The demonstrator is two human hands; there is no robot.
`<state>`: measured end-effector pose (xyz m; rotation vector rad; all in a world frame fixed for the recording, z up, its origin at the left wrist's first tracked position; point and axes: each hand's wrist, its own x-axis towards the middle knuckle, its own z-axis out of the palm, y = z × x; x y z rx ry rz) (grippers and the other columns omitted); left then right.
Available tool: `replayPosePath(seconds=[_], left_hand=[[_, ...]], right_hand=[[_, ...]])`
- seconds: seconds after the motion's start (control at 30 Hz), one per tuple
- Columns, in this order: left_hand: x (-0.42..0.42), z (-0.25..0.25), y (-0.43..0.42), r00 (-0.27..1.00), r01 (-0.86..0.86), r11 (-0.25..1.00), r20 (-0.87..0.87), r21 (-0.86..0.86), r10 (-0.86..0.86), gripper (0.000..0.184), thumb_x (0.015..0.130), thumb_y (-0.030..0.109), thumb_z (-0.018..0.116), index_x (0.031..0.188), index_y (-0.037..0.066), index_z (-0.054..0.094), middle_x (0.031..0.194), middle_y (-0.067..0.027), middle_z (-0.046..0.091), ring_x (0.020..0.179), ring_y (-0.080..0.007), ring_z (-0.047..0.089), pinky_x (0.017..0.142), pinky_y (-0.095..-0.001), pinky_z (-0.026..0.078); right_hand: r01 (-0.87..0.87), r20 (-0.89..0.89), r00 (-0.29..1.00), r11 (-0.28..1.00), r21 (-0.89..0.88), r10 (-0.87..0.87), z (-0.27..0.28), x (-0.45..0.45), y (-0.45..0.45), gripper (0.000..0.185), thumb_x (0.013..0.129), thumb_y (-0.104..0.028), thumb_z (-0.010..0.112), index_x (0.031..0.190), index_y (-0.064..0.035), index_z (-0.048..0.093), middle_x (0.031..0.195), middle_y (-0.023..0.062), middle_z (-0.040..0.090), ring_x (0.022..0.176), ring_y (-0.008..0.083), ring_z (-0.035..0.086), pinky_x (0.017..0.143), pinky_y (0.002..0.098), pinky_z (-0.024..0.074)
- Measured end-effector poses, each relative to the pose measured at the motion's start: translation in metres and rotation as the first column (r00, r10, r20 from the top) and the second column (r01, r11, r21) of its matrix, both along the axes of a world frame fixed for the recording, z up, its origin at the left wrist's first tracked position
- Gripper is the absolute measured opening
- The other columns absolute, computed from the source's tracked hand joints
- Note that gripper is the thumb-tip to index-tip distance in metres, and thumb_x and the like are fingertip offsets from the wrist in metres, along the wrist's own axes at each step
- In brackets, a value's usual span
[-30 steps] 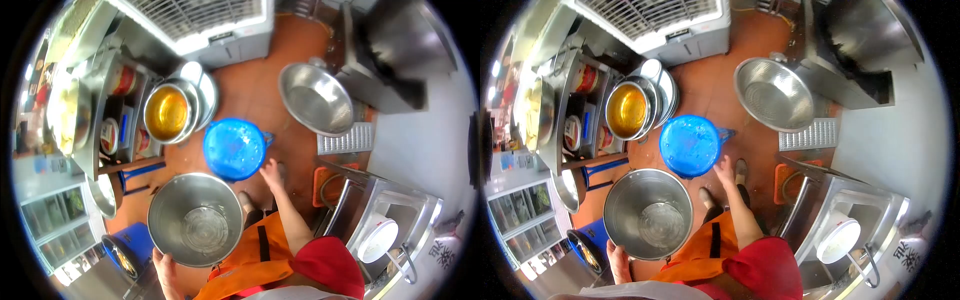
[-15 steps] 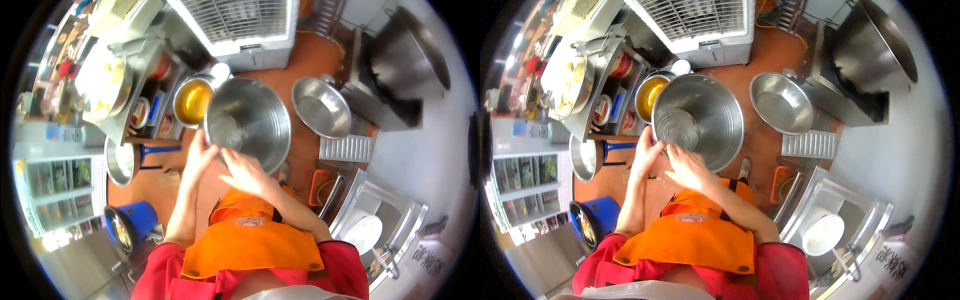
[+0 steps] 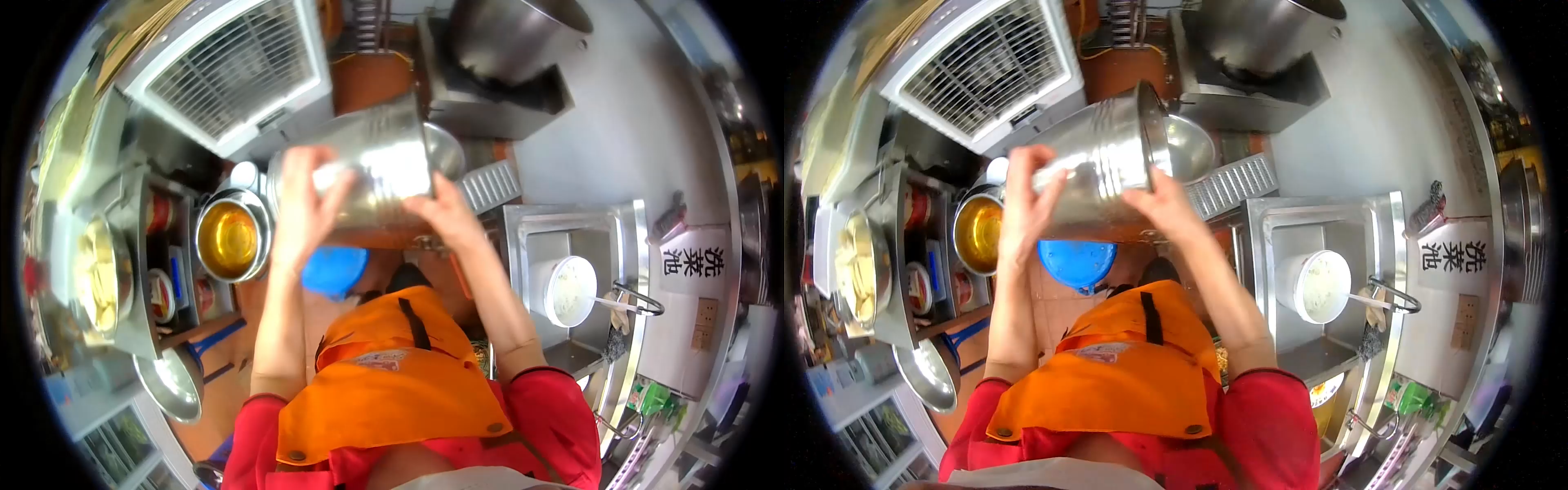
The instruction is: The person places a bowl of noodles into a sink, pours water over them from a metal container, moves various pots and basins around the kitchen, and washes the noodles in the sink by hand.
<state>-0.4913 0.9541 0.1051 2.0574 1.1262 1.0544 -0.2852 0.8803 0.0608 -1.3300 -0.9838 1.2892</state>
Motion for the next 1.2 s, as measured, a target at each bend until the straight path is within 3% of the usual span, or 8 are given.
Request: replayPosePath(seconds=[0.07, 0.23, 0.43, 0.63, 0.87, 1.07, 1.17, 1.2], left_hand=[[-0.002, -0.024, 0.023, 0.982, -0.144, 0.986, -0.111, 0.084, 0.153, 0.033, 0.084, 0.012, 0.064, 0.113, 0.001, 0.052, 0.109, -0.0153, 0.047, 0.103, -0.0268, 0.049, 0.091, -0.0363, 0.040], [0.047, -0.128, 0.080, 0.980, -0.197, 0.943, -0.060, -0.267, 0.188, 0.051, 0.090, 0.021, 0.061, 0.133, 0.001, 0.041, 0.123, -0.0142, 0.046, 0.114, -0.0250, 0.047, 0.096, -0.0336, 0.039], [0.212, -0.148, 0.164, 0.923, 0.250, 0.518, 0.364, -0.818, 0.129, 0.029, 0.093, 0.026, 0.056, 0.114, 0.006, 0.055, 0.103, -0.0045, 0.060, 0.097, -0.0151, 0.054, 0.084, -0.0303, 0.043], [0.376, -0.183, 0.225, 0.937, 0.312, 0.380, 0.349, -0.871, 0.032, 0.012, 0.090, 0.021, 0.060, 0.092, 0.012, 0.054, 0.092, 0.0001, 0.058, 0.089, -0.0123, 0.053, 0.080, -0.0299, 0.041], [0.531, -0.285, 0.240, 0.866, 0.500, 0.185, 0.483, -0.846, -0.131, 0.035, 0.080, 0.016, 0.069, 0.110, 0.004, 0.055, 0.103, -0.0056, 0.059, 0.095, -0.0166, 0.053, 0.081, -0.0299, 0.040], [0.635, -0.343, 0.245, 0.838, 0.422, 0.501, 0.115, -0.755, -0.533, 0.018, 0.073, 0.008, 0.064, 0.088, -0.002, 0.058, 0.089, -0.0159, 0.060, 0.081, -0.0230, 0.058, 0.072, -0.0360, 0.046], [0.678, -0.379, 0.218, 0.740, 0.475, 0.559, -0.036, -0.679, -0.672, 0.016, 0.074, 0.007, 0.059, 0.088, -0.001, 0.056, 0.087, -0.0183, 0.061, 0.083, -0.0284, 0.060, 0.072, -0.0399, 0.046], [0.685, -0.386, 0.205, 0.719, 0.474, 0.568, -0.077, -0.672, -0.691, 0.016, 0.075, 0.007, 0.058, 0.089, 0.000, 0.056, 0.087, -0.0179, 0.061, 0.084, -0.0301, 0.060, 0.071, -0.0410, 0.045]], right_hand=[[0.079, -0.109, 0.991, 0.996, 0.038, -0.074, 0.014, 0.047, 0.008, 0.045, 0.081, -0.015, 0.068, 0.120, 0.0011, 0.053, 0.110, 0.0070, 0.062, 0.100, 0.0140, 0.057, 0.091, 0.0287, 0.0433], [0.147, -0.078, 0.986, 0.989, 0.017, -0.146, 0.017, 0.159, 0.032, 0.041, 0.081, -0.008, 0.067, 0.120, -0.0017, 0.055, 0.111, 0.0044, 0.062, 0.101, 0.0113, 0.056, 0.091, 0.0274, 0.0434], [0.326, -0.106, 0.936, 0.939, -0.104, -0.337, -0.016, 0.306, 0.069, 0.037, 0.080, -0.005, 0.066, 0.116, -0.0038, 0.057, 0.106, 0.0028, 0.064, 0.094, 0.0101, 0.059, 0.086, 0.0268, 0.0460], [0.507, -0.070, 0.837, 0.818, -0.270, -0.542, -0.107, 0.461, 0.070, 0.033, 0.079, -0.007, 0.070, 0.109, -0.0041, 0.058, 0.100, 0.0053, 0.065, 0.091, 0.0147, 0.061, 0.081, 0.0302, 0.0502], [0.567, 0.168, 0.797, 0.622, -0.540, -0.580, -0.235, 0.598, 0.057, 0.040, 0.083, -0.013, 0.069, 0.117, -0.0009, 0.051, 0.102, 0.0073, 0.065, 0.086, 0.0183, 0.063, 0.068, 0.0314, 0.0550], [0.653, 0.316, 0.685, 0.361, -0.666, -0.656, -0.416, 0.661, 0.001, 0.044, 0.086, -0.018, 0.065, 0.121, 0.0037, 0.049, 0.112, 0.0158, 0.058, 0.101, 0.0253, 0.058, 0.081, 0.0368, 0.0502], [0.780, 0.806, 0.582, 0.358, -0.514, -0.111, -0.410, 0.627, 0.028, 0.062, 0.086, -0.032, 0.064, 0.130, 0.0061, 0.041, 0.123, 0.0229, 0.052, 0.110, 0.0294, 0.054, 0.089, 0.0399, 0.0462], [0.786, 0.765, 0.605, 0.319, -0.529, -0.221, -0.423, 0.632, 0.029, 0.075, 0.085, -0.042, 0.062, 0.136, 0.0043, 0.034, 0.127, 0.0240, 0.048, 0.117, 0.0297, 0.049, 0.094, 0.0418, 0.0425]])
